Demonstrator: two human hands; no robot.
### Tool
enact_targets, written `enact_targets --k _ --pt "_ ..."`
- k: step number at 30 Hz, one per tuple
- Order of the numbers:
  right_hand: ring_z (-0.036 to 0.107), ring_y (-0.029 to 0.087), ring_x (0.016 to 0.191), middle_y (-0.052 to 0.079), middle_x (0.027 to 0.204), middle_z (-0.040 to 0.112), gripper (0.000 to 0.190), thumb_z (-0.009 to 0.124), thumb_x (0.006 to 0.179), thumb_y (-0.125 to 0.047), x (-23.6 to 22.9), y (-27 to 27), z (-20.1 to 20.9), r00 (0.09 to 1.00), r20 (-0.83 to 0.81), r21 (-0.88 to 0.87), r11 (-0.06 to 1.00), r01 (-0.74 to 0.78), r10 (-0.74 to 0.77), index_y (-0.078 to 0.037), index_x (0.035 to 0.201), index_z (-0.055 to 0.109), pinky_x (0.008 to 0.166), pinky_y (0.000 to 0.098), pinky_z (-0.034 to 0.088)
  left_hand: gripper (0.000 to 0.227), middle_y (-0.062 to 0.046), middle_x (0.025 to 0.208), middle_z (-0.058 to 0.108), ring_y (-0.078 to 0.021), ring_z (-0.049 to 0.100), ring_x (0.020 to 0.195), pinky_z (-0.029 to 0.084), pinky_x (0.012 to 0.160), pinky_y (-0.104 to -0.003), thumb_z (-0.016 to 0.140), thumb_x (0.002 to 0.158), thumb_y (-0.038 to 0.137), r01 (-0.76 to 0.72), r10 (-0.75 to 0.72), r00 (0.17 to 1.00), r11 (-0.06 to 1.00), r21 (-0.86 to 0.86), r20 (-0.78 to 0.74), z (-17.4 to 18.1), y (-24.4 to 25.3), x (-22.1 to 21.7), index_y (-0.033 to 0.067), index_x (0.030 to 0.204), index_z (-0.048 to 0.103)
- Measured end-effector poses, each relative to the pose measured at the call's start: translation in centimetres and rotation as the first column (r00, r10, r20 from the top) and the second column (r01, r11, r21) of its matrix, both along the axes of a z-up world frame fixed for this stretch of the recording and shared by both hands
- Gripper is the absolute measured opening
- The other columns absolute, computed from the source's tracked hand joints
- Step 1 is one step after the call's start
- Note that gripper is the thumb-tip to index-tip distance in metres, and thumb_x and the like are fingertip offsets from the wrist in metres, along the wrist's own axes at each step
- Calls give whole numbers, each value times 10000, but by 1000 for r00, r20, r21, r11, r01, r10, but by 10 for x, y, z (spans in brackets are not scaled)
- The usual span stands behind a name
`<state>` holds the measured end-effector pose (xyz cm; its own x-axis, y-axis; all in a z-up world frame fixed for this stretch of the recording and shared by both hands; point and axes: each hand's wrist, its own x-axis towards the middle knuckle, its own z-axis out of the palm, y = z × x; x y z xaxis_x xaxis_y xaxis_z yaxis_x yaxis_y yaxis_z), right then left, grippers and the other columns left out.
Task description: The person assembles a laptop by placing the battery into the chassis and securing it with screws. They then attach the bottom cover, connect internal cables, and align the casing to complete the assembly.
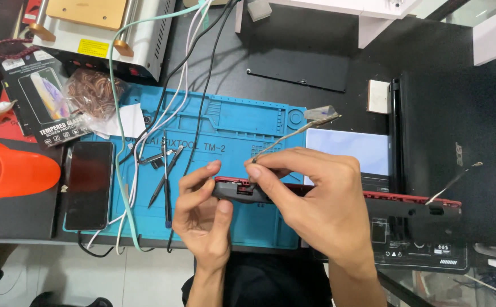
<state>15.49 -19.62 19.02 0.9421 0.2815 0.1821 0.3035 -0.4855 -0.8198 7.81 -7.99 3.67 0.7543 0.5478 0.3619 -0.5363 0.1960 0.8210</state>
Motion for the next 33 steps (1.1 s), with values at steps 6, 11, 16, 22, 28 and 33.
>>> enact_targets --k 6,11,16,22,28,33 --pt "779 118 757 81 885 808 103 819 835 -59 2 -6 -3 997 17 21 997 -78 77 -19 927 793 673 232 597 302 -188 1369 580 -299 591 1320 465 1158 -459 715 1003 -4 21 -21 1000 999 -30 -4 0 1 0 88 1282 644" --pt "774 118 729 81 861 809 106 827 822 -53 3 -3 -2 998 7 -4 998 -60 60 -22 920 798 643 234 585 294 -177 1346 596 -294 606 1296 437 1225 -483 736 1008 9 36 -36 999 999 -11 11 -3 4 0 88 1277 647" --pt "778 123 749 87 872 803 106 828 825 -50 2 -4 -3 996 51 -26 997 -76 78 -15 916 789 668 241 588 271 -164 1324 601 -299 625 1279 432 1250 -514 753 1015 36 64 -64 998 997 -33 21 -2 4 2 96 1259 652" --pt "779 133 773 86 877 810 92 809 828 -35 3 -11 -4 996 -48 8 997 -81 81 0 909 783 696 245 589 269 -164 1319 603 -294 630 1259 442 1238 -507 754 1031 62 73 -73 997 997 -31 23 2 2 4 100 1261 622" --pt "779 149 796 85 883 796 66 787 839 -14 4 -17 -3 985 -82 31 988 -153 155 15 892 761 729 260 594 268 -160 1300 605 -274 635 1232 440 1232 -499 745 1034 86 23 -23 1000 1000 7 7 3 1 2 92 1260 601" --pt "786 148 807 89 897 798 71 772 852 -21 0 -11 -1 984 -67 20 987 -162 163 22 898 740 728 255 592 246 -154 1308 594 -273 604 1284 382 1285 -526 763 1027 93 52 -52 999 998 -44 8 -3 1 -3 98 1232 625"
